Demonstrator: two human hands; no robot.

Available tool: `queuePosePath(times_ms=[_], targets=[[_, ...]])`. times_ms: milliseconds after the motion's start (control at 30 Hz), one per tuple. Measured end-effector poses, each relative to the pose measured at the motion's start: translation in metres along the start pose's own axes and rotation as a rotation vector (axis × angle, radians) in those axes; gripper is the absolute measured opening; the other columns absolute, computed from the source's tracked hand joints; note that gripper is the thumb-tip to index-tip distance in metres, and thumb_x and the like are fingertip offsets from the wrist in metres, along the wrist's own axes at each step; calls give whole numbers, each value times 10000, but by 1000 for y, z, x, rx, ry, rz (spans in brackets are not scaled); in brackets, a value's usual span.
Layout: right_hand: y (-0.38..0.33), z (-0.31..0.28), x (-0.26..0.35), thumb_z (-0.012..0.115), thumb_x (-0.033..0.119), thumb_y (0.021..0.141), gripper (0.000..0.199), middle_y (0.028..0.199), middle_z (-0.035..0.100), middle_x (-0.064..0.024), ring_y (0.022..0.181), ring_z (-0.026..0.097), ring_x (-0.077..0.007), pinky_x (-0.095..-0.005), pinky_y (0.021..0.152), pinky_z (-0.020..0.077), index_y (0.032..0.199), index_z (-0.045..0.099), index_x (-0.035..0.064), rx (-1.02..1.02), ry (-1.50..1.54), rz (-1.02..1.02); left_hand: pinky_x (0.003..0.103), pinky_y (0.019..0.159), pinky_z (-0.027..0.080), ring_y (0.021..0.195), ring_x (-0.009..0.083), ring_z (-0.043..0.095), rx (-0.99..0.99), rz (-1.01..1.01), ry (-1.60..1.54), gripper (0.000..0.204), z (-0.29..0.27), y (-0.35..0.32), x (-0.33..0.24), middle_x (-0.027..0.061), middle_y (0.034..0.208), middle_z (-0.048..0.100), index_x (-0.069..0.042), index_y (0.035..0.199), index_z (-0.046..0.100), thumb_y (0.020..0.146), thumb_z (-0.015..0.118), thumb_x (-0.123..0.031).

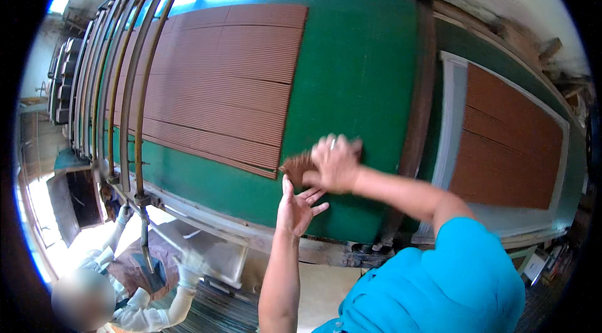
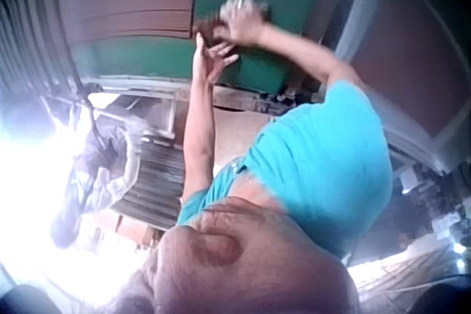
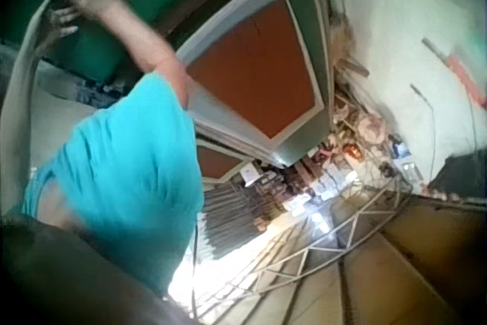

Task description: The person repeatedly picks up rectangular trays from a conveyor belt, turns them over, and places them onto a stack. The person also occasionally picks up small brown debris from the belt and discards it into a nearby bucket.

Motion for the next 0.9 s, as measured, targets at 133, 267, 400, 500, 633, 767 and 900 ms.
queuePosePath(times_ms=[133, 267, 400, 500, 633, 767, 900], targets=[[-58, -18, 31, 581, 521, 669, 513, 791, 453, -131, 776, 458, -276, -385, 664, 358, 799, 486, 34, 9, 254, 127, 560, 896, 340, 1167, 274, 387, 40, -2, 77, 543, 12, -18, 31, 88, 1303, 365, -215, 1290, 310, 884, 262, -572], [-116, -71, 94, 606, 495, 644, 522, 828, 468, -133, 788, 464, -287, -392, 664, 368, 869, 499, 36, 50, 297, 5, 500, 888, 384, 1139, 257, 420, 39, 153, 58, 575, 12, -107, 79, 90, 1251, 415, -169, 1303, 309, 883, 302, -562], [-180, -116, 202, 651, 468, 626, 565, 950, 505, -134, 863, 494, -295, -394, 736, 385, 969, 504, 45, -102, 613, -218, 388, 920, 385, 1131, 253, 442, -260, 749, 228, 596, -38, -254, 118, 104, 1229, 439, -84, 1325, 271, 893, 373, -483], [-226, -109, 275, 662, 371, 665, 494, 1012, 520, -103, 937, 504, -278, -401, 825, 373, 1013, 504, 59, -355, 702, -528, 399, 947, 354, 1166, 285, 393, -546, 1031, 359, 613, -112, -325, 160, 163, 1311, 317, -90, 1381, 137, 918, 370, -415], [-274, -2, 296, 635, 246, 662, 218, 941, 591, -95, 976, 538, -289, -465, 820, 398, 783, 636, 65, 378, 294, -472, 408, 903, 354, 1102, 262, 445, -889, 759, 1014, 517, -229, -324, 191, 173, 1214, 453, -19, 1318, 336, 834, 474, -135], [-334, -49, 214, 536, 274, 727, 219, 745, 588, -131, 733, 596, -315, -443, 616, 485, 702, 586, 62, 215, 489, -99, 345, 795, 399, 988, 220, 481, -944, 705, 455, 473, -199, -330, 201, 130, 1135, 485, -1, 1262, 396, 807, 489, -94], [-457, -62, 82, 479, 324, 809, 291, 835, 602, -122, 823, 584, -301, -421, 694, 478, 905, 613, 84, 182, 349, 389, 296, 722, 428, 920, 167, 532, -556, 785, 605, 409, -156, -248, 194, 52, 1108, 508, -61, 1240, 406, 849, 495, -139]])
Point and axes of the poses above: each hand's wrist, its own y-axis towards the middle knuckle, its own z-axis out of the palm, x = y × z, the point moved 8 cm from there along y, towards the middle knuckle
